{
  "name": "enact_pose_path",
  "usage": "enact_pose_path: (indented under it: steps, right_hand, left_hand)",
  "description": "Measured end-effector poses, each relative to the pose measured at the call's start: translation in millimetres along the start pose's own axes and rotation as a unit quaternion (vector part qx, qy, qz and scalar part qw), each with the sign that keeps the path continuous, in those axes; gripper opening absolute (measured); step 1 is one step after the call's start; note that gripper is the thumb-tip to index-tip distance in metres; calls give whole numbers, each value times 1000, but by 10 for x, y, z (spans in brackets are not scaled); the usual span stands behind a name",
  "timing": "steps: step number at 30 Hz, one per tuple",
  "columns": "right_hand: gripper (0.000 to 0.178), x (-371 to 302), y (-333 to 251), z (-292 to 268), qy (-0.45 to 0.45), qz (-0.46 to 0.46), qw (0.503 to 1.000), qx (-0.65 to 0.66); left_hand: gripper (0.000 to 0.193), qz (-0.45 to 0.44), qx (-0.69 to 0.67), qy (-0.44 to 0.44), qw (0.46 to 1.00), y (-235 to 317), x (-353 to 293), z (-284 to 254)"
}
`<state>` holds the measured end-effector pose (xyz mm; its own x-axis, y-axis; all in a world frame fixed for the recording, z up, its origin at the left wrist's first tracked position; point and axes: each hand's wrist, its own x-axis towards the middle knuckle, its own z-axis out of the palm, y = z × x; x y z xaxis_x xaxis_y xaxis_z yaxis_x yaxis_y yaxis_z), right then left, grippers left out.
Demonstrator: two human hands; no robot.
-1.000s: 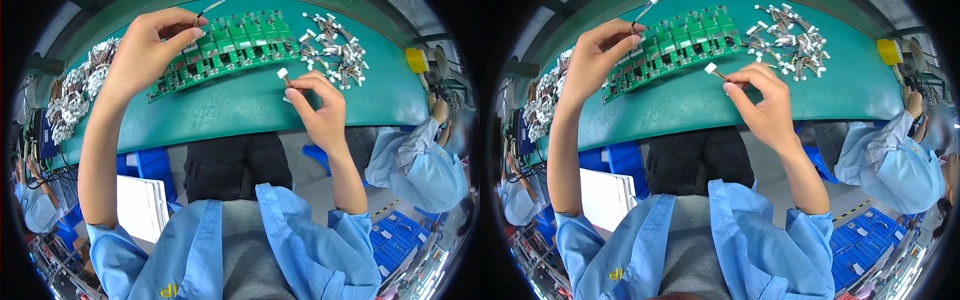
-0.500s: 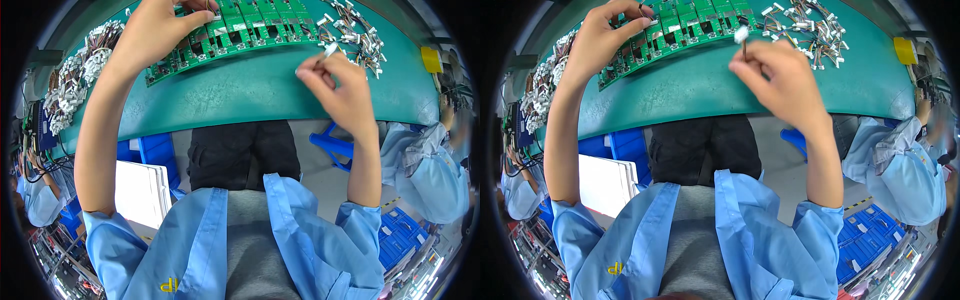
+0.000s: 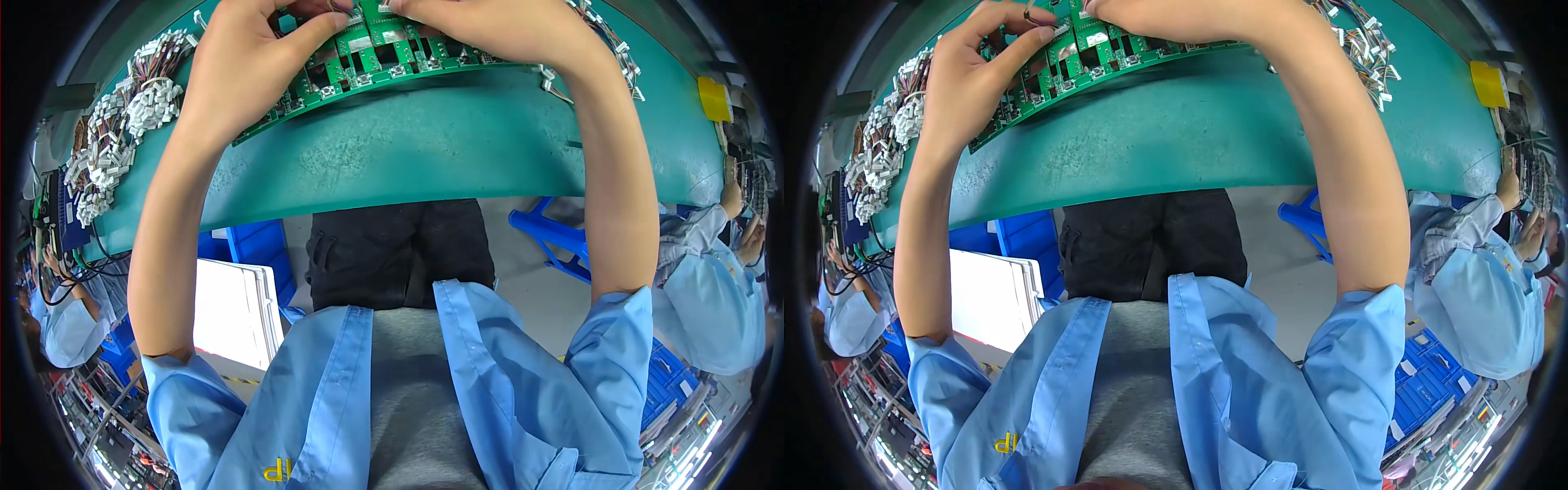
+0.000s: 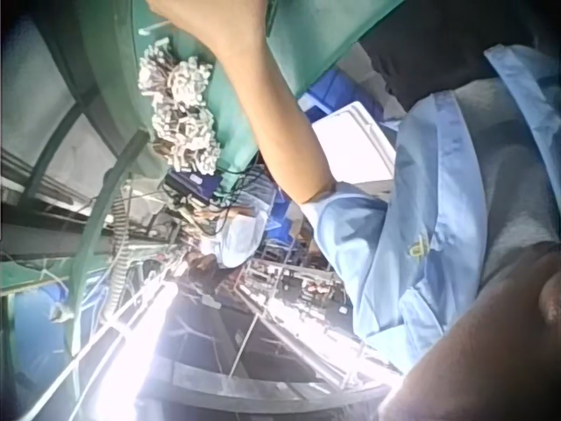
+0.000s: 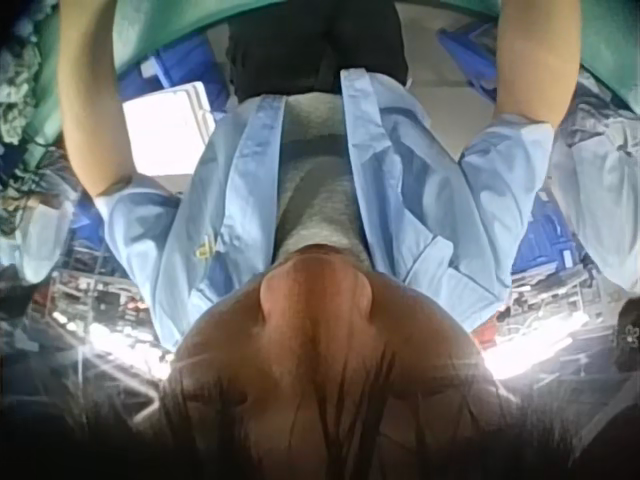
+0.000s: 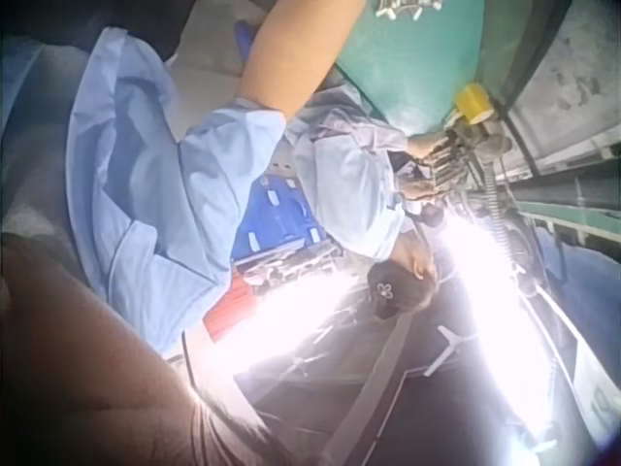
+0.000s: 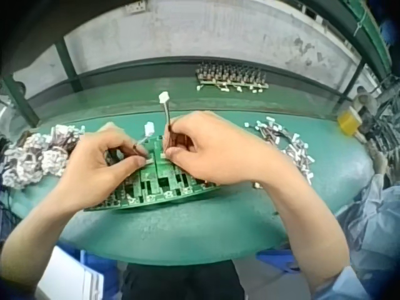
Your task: Connecting wire harnesses to printed circuit boards at a manual assembly station.
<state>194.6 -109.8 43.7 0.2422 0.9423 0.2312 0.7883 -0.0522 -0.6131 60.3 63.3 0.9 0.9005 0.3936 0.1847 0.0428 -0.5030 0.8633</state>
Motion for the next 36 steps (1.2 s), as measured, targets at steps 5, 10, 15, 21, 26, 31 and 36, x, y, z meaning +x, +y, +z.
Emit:
enact_pose_path:
  steps: [5, 10, 15, 21, 26, 31, 36]
  right_hand:
    - [13, 29, 105, 63, -15, 5, 1000, -6]
    - [13, 88, 223, 103, -27, 9, 999, -20]
    - [13, 76, 282, 103, -38, 2, 999, -27]
    - [12, 154, 358, 113, -46, -1, 998, -44]
    - [12, 177, 366, 180, -52, -9, 997, -55]
    - [12, 152, 344, 158, -56, -7, 996, -74]
    - [12, 165, 337, 187, -61, -13, 995, -83]
  left_hand:
    - [7, -76, 3, -22, 997, 29, 1, 14]
    - [8, -63, 58, -7, 996, -21, 15, 17]
    - [9, -42, 26, -4, 999, -64, -27, 2]
    - [8, -62, 21, -9, 998, -145, 5, -6]
    - [6, -92, 72, 11, 993, -200, 10, -24]
    - [5, -108, 34, -38, 993, -115, 37, -17]
    - [4, -53, 56, -12, 997, -60, -11, 13]
